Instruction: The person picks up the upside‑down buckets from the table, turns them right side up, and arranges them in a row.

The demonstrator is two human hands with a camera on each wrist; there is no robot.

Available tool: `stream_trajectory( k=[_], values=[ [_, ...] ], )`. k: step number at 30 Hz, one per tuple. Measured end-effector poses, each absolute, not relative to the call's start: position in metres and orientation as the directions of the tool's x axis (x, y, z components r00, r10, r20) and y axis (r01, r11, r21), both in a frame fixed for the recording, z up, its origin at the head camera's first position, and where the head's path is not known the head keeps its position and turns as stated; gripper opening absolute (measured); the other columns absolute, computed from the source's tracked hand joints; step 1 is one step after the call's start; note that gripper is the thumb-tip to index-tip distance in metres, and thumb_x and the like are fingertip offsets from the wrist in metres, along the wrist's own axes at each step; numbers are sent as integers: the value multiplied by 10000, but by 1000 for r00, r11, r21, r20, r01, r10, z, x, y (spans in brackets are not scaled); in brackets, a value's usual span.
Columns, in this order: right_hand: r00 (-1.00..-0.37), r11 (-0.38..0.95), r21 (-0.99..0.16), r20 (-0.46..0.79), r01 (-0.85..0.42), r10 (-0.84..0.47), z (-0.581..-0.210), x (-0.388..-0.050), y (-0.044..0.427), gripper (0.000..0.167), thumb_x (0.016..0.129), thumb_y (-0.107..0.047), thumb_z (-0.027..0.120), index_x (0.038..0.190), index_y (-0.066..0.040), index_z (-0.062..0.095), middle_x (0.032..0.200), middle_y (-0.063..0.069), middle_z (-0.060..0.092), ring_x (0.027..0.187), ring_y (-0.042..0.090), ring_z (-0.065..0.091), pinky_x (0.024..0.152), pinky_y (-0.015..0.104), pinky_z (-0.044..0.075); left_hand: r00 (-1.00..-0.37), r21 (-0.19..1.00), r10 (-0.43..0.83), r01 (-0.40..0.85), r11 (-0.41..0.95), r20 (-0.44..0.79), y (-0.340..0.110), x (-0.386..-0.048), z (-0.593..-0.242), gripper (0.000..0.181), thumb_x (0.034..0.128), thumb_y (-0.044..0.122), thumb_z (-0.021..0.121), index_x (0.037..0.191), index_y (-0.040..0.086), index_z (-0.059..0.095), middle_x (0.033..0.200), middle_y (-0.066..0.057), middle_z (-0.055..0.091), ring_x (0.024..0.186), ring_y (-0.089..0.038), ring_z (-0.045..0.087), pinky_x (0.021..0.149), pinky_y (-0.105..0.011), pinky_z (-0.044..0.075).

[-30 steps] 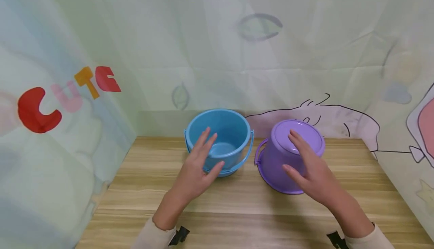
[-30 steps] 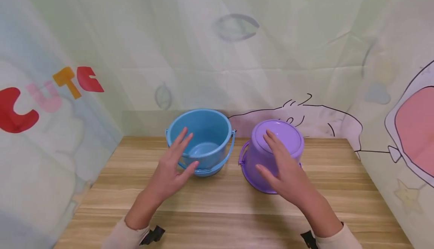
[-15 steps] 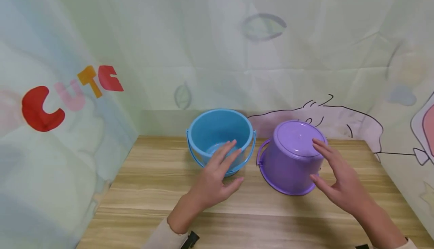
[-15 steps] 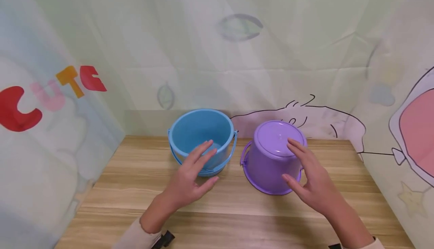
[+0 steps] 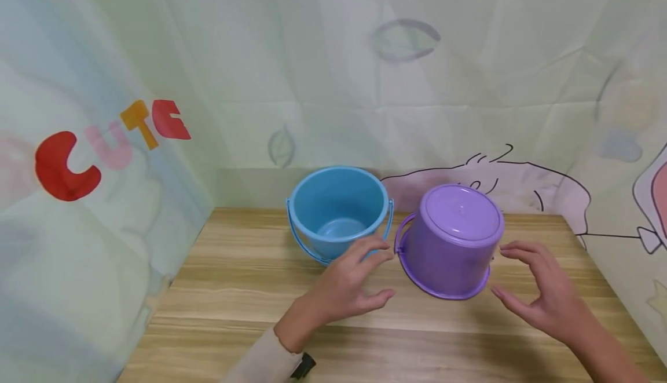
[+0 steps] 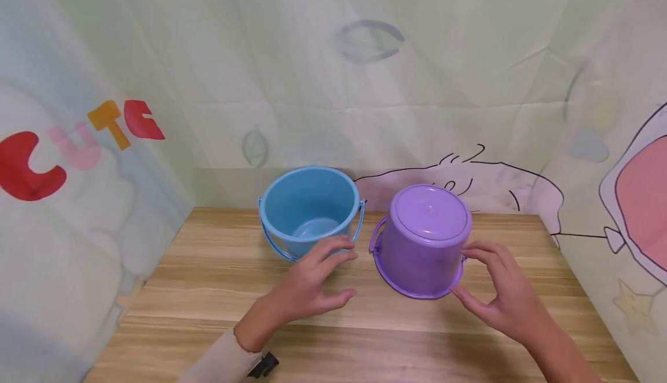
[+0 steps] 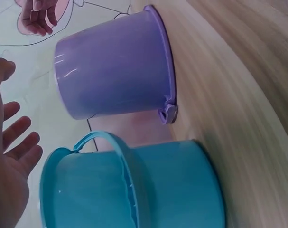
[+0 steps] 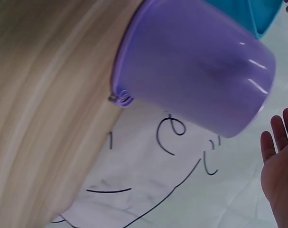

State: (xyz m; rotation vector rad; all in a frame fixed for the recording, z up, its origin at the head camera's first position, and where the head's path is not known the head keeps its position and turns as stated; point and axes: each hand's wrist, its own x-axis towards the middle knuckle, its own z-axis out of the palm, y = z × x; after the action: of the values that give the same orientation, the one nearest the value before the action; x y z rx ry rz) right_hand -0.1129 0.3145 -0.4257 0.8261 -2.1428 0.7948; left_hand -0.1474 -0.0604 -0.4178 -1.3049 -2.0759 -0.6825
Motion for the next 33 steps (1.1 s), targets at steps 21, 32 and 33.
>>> stream_trajectory(
  k=[21,32,33],
  values=[
    [-592,673,-175,662,-718,-460,-484,-134,359,588,999,-627,528,961,-84,749,1041,53,705,1012,205,582,1116,38,261,-418,128,755,901,414,505,-33,-163,-452,454,853,325,852,1207,83,701,1218,-47,679,1202,-177,625,1098,-220,474],
    [-605,653,-196,629,-731,-488,-505,-145,369,555,973,-629,561,952,-117,774,1038,37,723,992,199,613,1105,23,258,-523,180,783,852,491,336,-22,-176,-471,439,876,352,837,1207,88,722,1231,-26,668,1233,-197,609,1121,-265,465],
    [-605,652,-196,627,-732,-491,-507,-145,369,551,969,-627,569,958,-118,778,1040,34,726,988,202,619,1102,23,262,-534,182,783,845,502,319,-21,-177,-473,437,880,357,832,1208,89,723,1230,-26,667,1234,-198,607,1121,-270,465]
  ],
)
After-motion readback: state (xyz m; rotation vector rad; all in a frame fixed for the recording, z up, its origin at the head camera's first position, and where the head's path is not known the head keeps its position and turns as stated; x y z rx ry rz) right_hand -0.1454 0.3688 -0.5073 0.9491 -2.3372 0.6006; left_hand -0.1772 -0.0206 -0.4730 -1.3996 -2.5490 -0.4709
